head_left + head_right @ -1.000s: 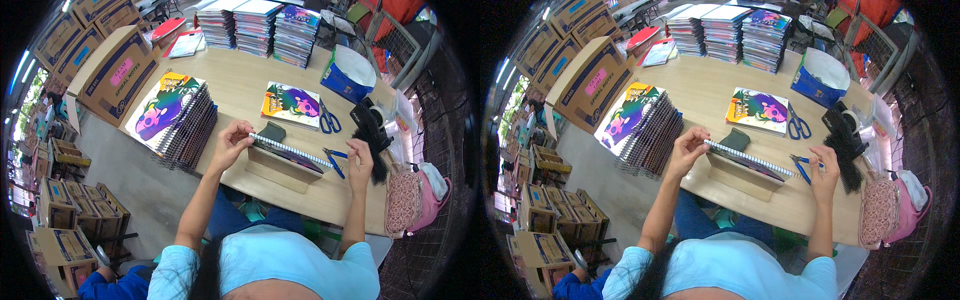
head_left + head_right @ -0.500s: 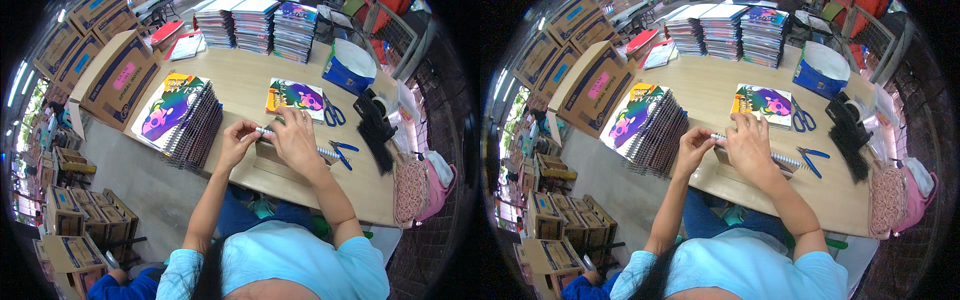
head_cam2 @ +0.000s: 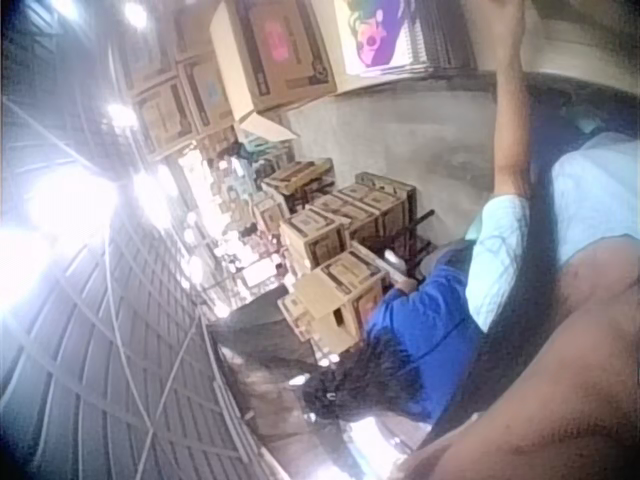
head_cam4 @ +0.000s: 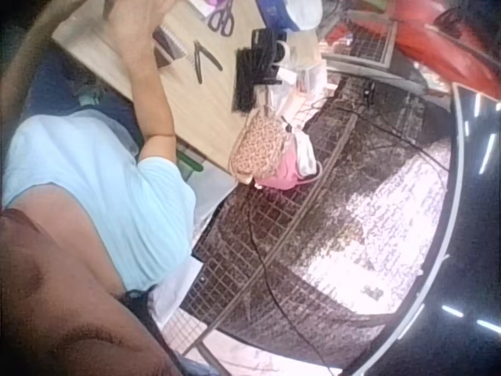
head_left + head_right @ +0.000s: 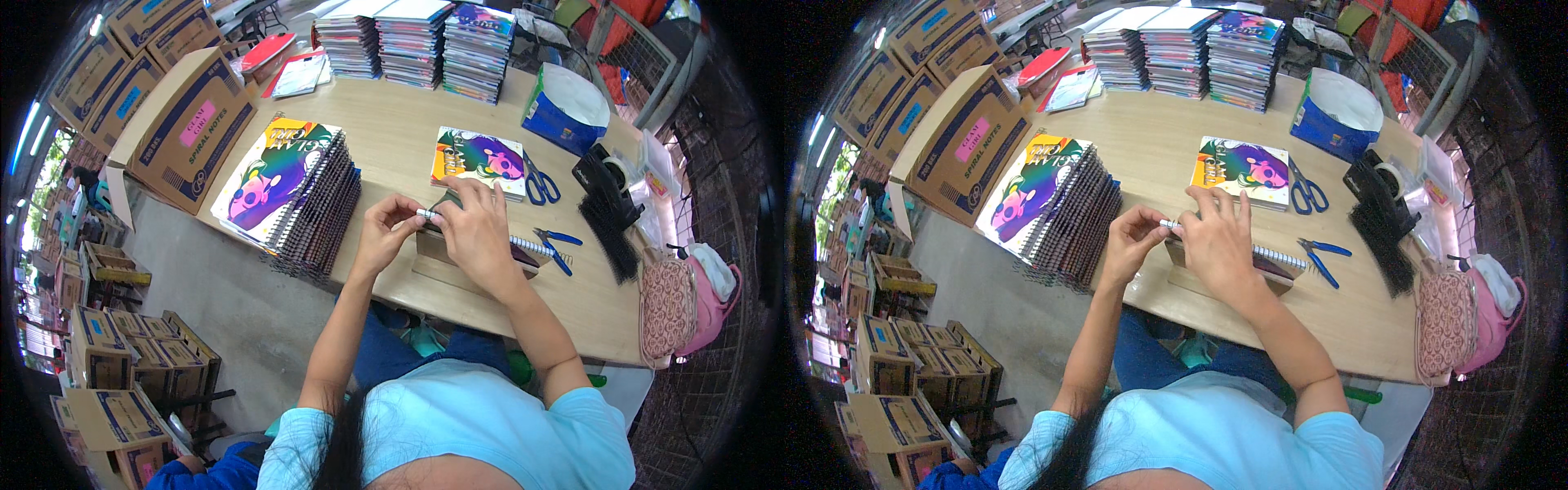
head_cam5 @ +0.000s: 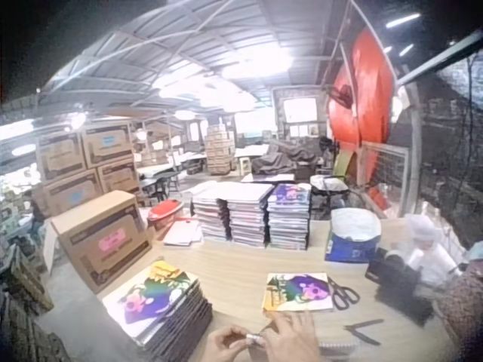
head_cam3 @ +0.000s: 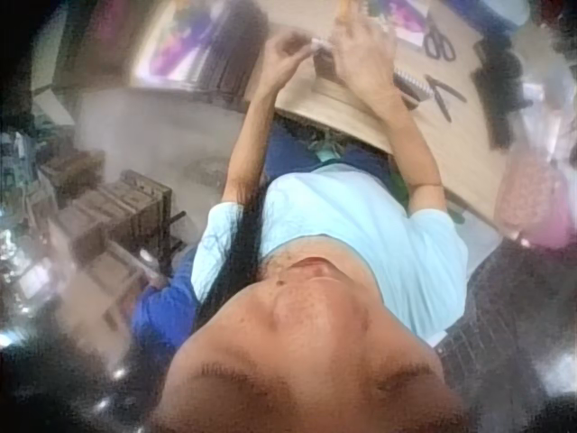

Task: The person binds spiral notebooks by threading a plastic coil through the pre-punched holes in the paper and covers, then using a pair of pliers to bend the ends of the coil.

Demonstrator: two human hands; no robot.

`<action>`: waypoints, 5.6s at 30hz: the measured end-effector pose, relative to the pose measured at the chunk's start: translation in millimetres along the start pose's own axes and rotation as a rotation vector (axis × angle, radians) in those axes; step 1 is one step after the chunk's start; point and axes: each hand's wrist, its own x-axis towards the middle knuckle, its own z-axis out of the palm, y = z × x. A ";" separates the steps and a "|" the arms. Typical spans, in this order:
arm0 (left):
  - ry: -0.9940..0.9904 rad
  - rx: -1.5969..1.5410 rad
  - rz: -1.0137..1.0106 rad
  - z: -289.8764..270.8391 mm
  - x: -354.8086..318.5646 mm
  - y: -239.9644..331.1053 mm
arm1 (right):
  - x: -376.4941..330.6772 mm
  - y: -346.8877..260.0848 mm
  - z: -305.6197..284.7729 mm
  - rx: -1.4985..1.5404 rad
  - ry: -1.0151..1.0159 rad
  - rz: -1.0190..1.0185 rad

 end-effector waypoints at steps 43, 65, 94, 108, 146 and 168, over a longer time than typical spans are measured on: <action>-0.108 -0.020 0.007 13.7 7.6 -11.6 | -160.8 195.8 -8.6 -0.405 -0.126 0.316; -0.062 -0.098 -0.003 13.6 11.4 -27.4 | 77.9 23.7 -89.0 -0.408 -0.026 -1.074; 0.509 1.155 0.746 -27.8 26.5 177.1 | -150.8 196.5 -17.9 -0.101 0.084 0.458; 0.792 1.601 0.246 -169.6 20.0 158.4 | -95.8 92.7 -20.1 0.422 0.039 0.159; 0.136 0.114 0.177 -18.0 21.3 32.5 | -5.9 41.5 -42.4 0.950 0.335 0.160; 0.024 0.148 0.005 -11.6 0.7 -29.0 | -45.1 62.0 -32.2 0.734 0.249 0.307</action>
